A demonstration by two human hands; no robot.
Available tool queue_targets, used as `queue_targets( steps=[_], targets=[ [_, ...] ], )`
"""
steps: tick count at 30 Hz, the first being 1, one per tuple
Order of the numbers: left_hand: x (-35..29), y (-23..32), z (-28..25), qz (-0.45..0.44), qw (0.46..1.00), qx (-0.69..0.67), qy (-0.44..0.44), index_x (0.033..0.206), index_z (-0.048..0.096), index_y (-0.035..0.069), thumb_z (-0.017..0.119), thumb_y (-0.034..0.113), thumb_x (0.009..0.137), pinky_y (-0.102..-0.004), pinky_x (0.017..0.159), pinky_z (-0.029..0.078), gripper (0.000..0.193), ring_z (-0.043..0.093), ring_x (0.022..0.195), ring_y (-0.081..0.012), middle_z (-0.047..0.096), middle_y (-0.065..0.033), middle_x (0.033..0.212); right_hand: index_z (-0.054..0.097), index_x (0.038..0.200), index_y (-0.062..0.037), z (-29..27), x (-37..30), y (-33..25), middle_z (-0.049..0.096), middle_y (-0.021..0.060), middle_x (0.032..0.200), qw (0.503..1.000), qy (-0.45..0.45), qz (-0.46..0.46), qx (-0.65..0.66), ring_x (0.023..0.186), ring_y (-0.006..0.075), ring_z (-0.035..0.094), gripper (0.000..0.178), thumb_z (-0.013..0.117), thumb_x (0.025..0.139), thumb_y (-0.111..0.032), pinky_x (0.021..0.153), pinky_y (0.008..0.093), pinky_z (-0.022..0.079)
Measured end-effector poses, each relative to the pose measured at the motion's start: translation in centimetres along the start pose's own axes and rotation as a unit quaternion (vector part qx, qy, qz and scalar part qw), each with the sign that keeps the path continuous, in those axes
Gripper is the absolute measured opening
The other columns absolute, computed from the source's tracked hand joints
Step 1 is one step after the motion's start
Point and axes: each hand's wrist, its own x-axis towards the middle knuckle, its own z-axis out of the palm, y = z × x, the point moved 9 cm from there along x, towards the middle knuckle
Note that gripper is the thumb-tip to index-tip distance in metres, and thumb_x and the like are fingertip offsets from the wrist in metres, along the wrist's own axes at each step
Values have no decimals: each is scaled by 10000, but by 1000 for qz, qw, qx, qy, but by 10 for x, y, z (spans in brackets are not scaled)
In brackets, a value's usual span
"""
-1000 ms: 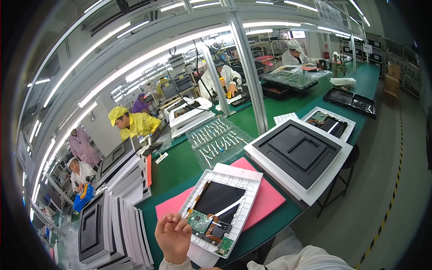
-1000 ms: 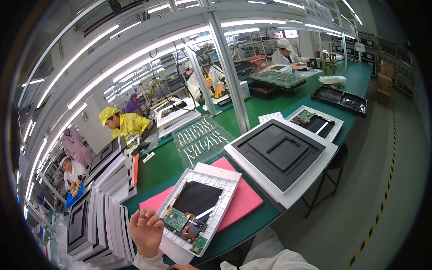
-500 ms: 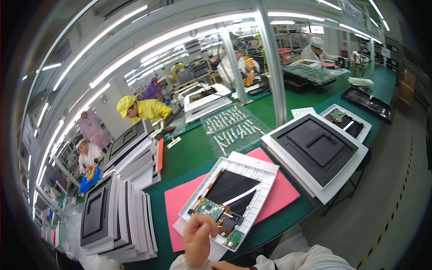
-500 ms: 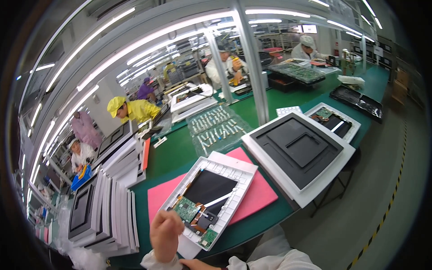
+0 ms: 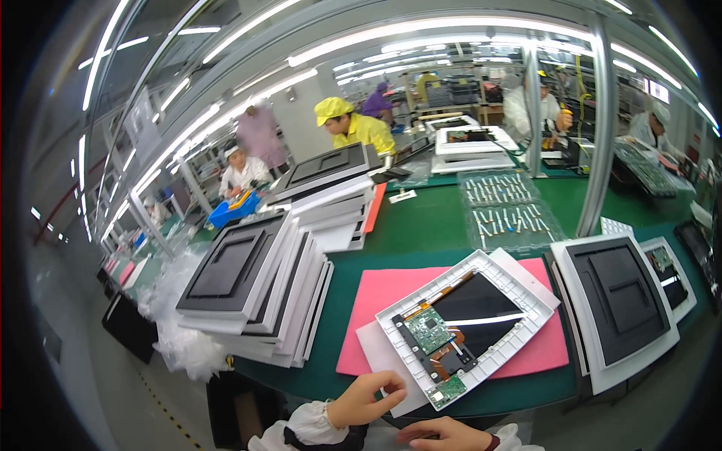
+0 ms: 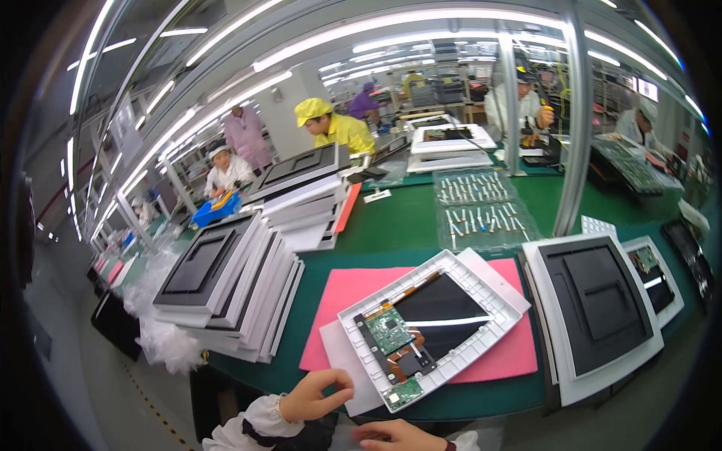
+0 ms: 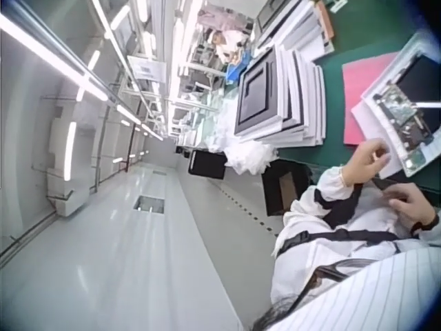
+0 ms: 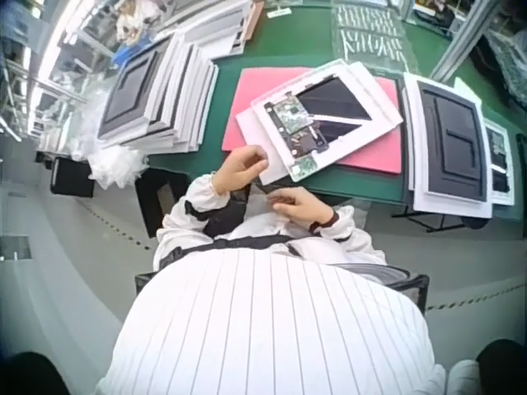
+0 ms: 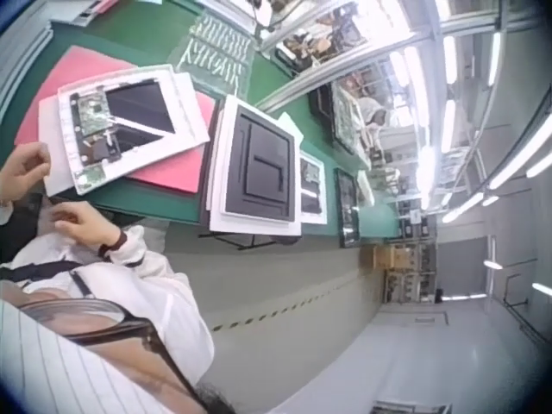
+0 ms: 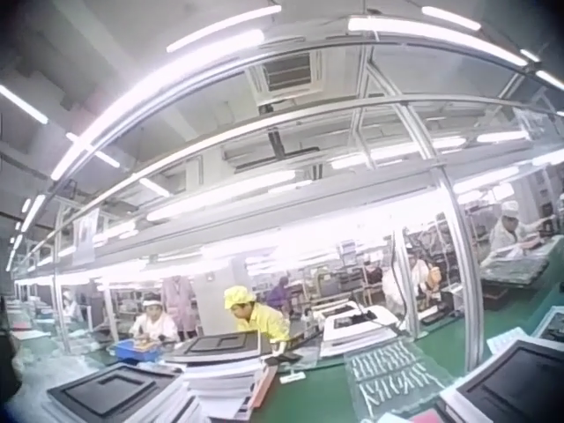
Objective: Assembling an electronic tablet-like device by connecting boards and components inside a white casing.
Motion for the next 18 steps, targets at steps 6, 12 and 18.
queue_targets(
  steps=[6,12,18],
  targets=[
    [-125,-60,-59,-75,928,30,364,873,585,7,594,28,847,-233,554,466,36,575,614,-94,590,-49,701,591,1087,57,-23,-14,24,643,115,907,997,16,36,-69,782,159,571,326,565,914,-218,696,279,469],
    [-286,-131,-135,-172,749,229,598,881,504,8,510,70,917,-232,491,370,73,469,532,-79,502,-18,623,597,1141,11,-24,-10,79,639,92,1091,983,-27,179,-16,1018,146,575,292,579,891,-137,912,278,432],
    [-418,-370,-94,-438,753,87,483,846,573,14,556,75,849,-287,558,469,63,616,597,-165,597,-85,631,567,1153,29,-41,-9,102,633,123,1095,973,14,222,-56,1007,181,594,287,542,905,-114,913,290,438]
  ],
)
